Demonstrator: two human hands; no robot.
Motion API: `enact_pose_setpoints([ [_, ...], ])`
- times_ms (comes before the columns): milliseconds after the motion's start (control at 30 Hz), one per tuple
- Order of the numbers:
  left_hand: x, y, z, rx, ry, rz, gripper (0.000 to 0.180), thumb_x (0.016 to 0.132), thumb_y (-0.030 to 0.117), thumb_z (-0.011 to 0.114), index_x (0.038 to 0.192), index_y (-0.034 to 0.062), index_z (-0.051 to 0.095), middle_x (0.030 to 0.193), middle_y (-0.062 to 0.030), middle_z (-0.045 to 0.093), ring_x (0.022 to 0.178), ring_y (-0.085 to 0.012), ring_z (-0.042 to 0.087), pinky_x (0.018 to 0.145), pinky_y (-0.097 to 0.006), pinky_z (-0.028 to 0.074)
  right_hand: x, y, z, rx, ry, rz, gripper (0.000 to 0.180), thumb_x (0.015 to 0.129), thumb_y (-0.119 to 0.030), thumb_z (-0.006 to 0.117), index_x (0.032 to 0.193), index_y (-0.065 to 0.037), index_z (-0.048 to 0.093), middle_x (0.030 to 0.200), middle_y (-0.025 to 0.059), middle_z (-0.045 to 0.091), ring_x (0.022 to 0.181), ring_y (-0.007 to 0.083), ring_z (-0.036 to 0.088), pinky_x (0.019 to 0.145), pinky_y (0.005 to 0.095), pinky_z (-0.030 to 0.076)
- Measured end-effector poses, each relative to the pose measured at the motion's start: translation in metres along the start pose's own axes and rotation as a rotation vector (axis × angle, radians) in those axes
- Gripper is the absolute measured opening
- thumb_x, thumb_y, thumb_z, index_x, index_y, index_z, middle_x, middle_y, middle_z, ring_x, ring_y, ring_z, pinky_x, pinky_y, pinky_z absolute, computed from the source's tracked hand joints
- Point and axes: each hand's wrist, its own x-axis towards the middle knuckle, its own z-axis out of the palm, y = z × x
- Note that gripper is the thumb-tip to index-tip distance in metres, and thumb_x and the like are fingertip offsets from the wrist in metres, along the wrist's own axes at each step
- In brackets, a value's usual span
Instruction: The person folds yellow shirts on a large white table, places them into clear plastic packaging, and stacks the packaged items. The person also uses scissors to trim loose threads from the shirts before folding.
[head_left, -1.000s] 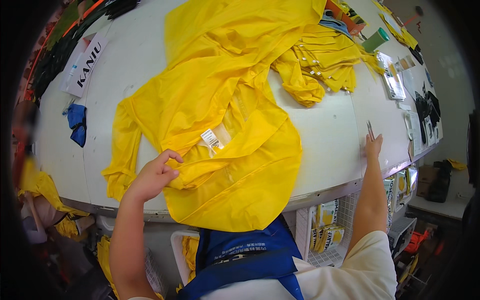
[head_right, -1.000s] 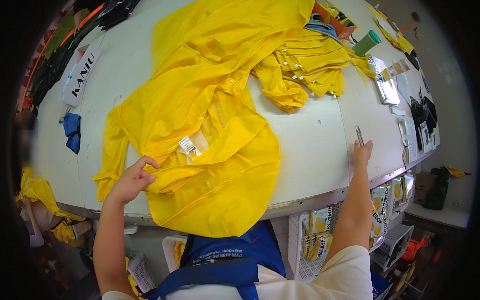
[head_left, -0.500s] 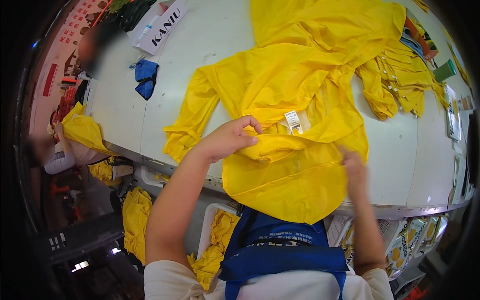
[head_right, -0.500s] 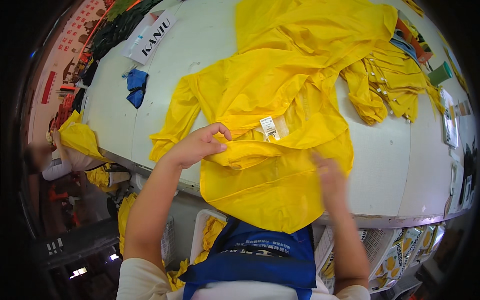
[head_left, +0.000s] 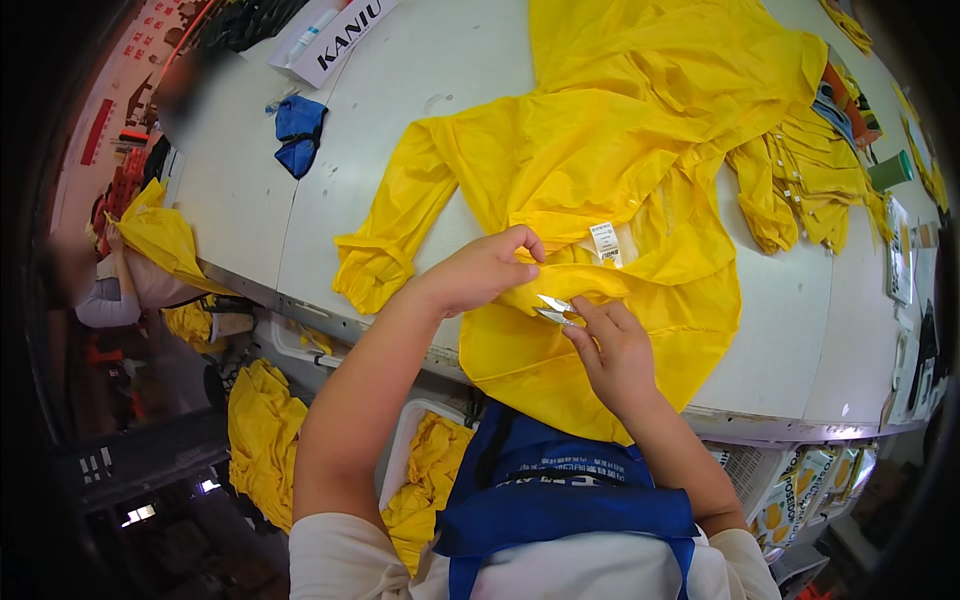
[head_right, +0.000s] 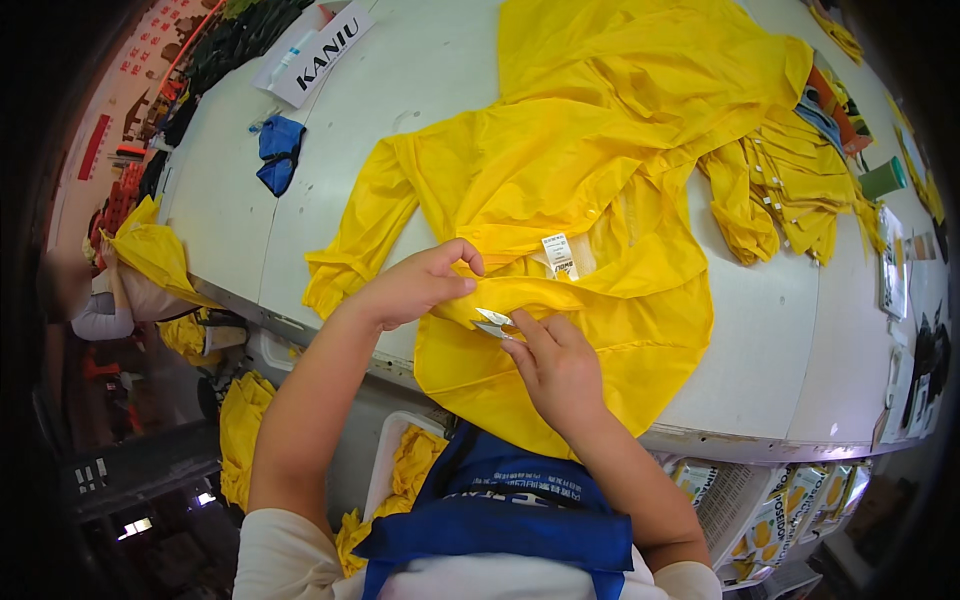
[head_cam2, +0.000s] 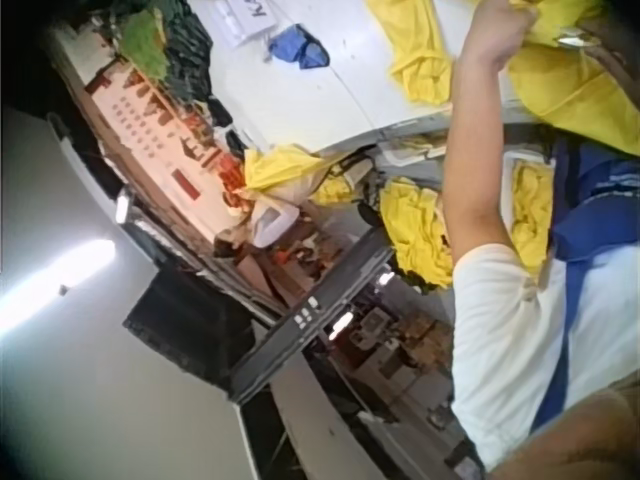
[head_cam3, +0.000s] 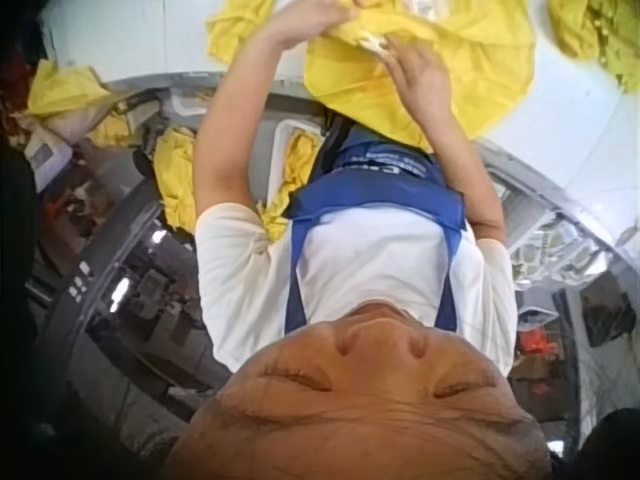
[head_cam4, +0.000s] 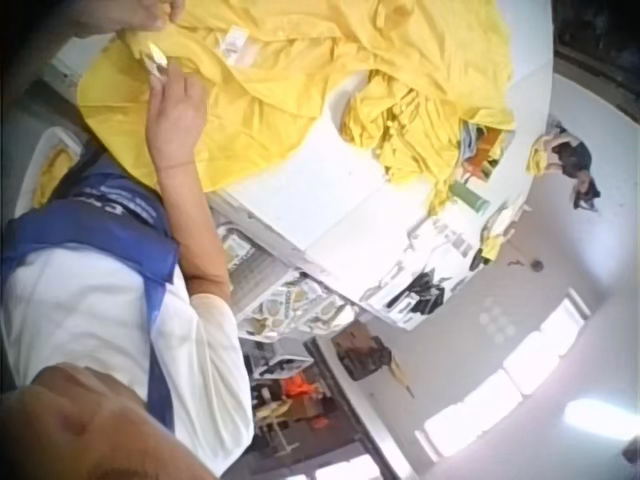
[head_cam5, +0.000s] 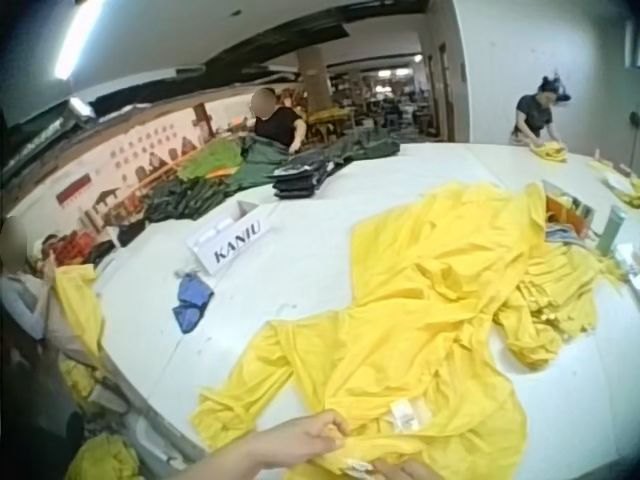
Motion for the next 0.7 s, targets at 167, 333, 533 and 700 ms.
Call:
enact_pose_setpoints([
  [167, 0.001, -0.003, -0.002, 0.019, 0.005, -0.004, 0.015, 0.09, 0.017, 0.055, 0.104, 0.0129, 0.051, 0.068, 0.006, 0.043, 0.061, -0.0047, 0.034, 0.053, -0.022, 0.027, -0.001, 0.003, 0.015, 0.076, 0.057, -0.024, 0.029, 0.078, -0.012, 0.07, 0.105, -0.005, 0.063, 0.078, 0.0109, 0.057, 0.068, 0.0269, 0.058, 0.059, 0.0345, 0.047],
  [333, 0.01, -0.012, -0.004, 0.106, 0.042, 0.013, 0.012, 0.09, 0.017, 0.055, 0.101, 0.0134, 0.053, 0.068, 0.0019, 0.048, 0.061, -0.0075, 0.041, 0.054, -0.021, 0.031, -0.007, 0.019, 0.008, 0.17, 0.153, 0.074, 0.026, 0.08, -0.005, 0.066, 0.106, -0.004, 0.064, 0.076, 0.0078, 0.055, 0.065, 0.0212, 0.053, 0.058, 0.0302, 0.044],
  [533, 0.029, -0.095, -0.006, 0.838, 0.504, 0.396, 0.011, 0.084, 0.011, 0.057, 0.095, 0.0086, 0.057, 0.084, -0.0106, 0.062, 0.079, -0.0255, 0.057, 0.074, -0.038, 0.042, -0.076, 0.179, -0.088, -0.29, 0.588, 0.447, 0.025, 0.09, -0.009, 0.057, 0.114, -0.004, 0.061, 0.084, 0.006, 0.057, 0.071, 0.0151, 0.05, 0.066, 0.0272, 0.043],
  [700, -0.002, -0.139, 0.021, 0.661, 1.015, 0.525, 0.033, 0.082, 0.01, 0.061, 0.113, 0.0048, 0.051, 0.106, -0.0148, 0.054, 0.104, -0.0332, 0.05, 0.091, -0.044, 0.037, -0.113, 0.218, -0.138, -0.821, 0.358, 0.625, 0.048, 0.084, -0.013, 0.063, 0.128, -0.005, 0.049, 0.115, 0.0123, 0.055, 0.105, 0.0282, 0.051, 0.091, 0.0427, 0.039],
])
